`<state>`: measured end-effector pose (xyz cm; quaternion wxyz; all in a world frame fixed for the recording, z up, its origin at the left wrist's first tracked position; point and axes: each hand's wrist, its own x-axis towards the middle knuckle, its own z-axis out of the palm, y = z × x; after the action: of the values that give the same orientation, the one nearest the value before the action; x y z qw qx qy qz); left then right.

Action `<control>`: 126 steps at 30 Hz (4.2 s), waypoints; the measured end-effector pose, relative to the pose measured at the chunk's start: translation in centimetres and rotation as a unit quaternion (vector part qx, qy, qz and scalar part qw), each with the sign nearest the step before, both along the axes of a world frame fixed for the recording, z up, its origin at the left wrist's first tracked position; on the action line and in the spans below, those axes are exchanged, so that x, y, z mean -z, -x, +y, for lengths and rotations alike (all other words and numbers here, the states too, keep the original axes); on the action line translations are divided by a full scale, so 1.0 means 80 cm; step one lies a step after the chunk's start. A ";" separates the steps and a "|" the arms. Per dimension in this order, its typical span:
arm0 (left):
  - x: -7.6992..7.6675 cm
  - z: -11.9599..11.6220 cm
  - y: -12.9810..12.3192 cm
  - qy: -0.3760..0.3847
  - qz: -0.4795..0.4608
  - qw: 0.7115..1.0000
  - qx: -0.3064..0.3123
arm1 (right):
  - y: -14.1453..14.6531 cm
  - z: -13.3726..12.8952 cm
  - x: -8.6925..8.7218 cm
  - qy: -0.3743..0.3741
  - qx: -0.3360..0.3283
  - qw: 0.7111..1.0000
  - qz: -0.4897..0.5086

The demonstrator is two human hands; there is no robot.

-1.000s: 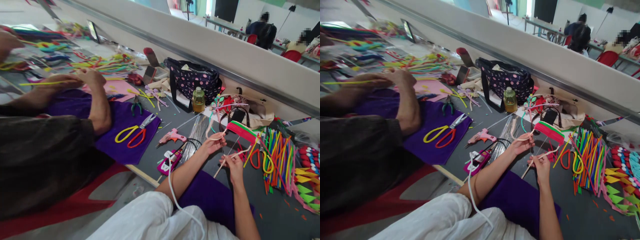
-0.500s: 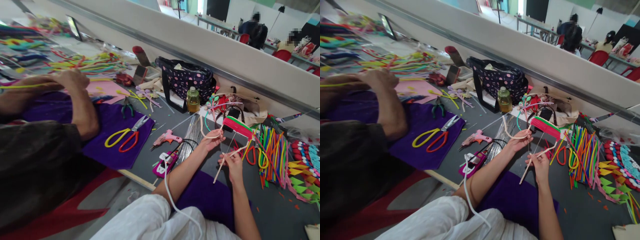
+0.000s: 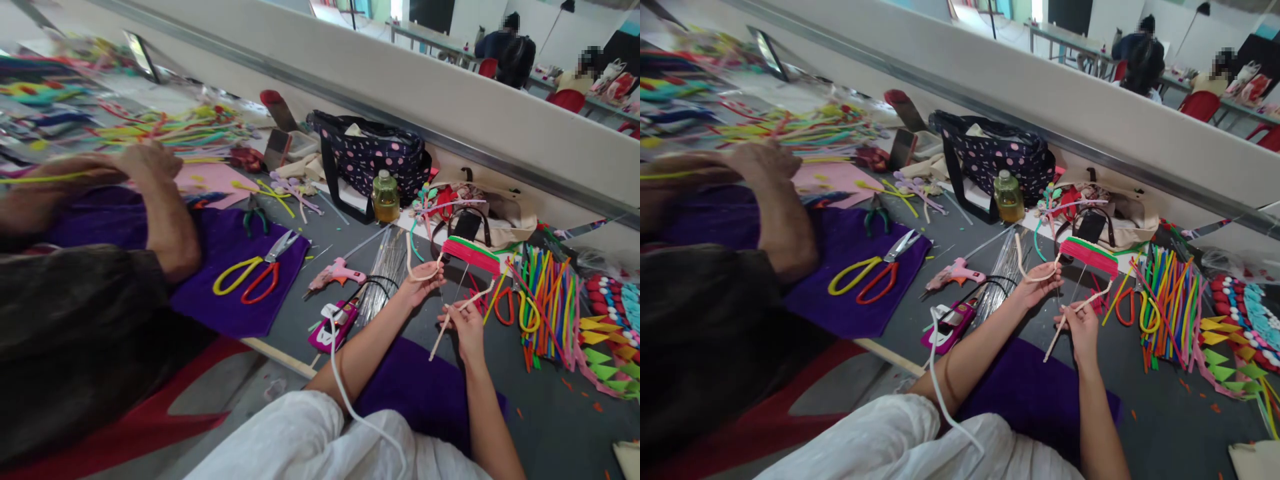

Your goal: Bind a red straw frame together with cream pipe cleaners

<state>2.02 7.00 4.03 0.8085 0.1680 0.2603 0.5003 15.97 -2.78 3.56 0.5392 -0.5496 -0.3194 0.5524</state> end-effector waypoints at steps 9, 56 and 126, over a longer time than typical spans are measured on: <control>0.016 0.002 0.003 0.008 0.028 1.000 -0.009 | -0.002 0.000 0.005 0.003 -0.002 1.000 0.006; 0.024 -0.068 0.010 -0.031 0.213 0.973 0.083 | -0.070 -0.087 0.008 0.082 -0.066 0.984 -0.141; 0.037 -0.080 0.004 -0.043 0.129 0.990 0.044 | 0.015 -0.032 0.008 -0.283 0.011 0.780 -0.559</control>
<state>1.66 0.62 1.08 0.7816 0.2769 0.3330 0.4489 14.74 -5.37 2.93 0.4035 -0.5882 -0.7004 0.0276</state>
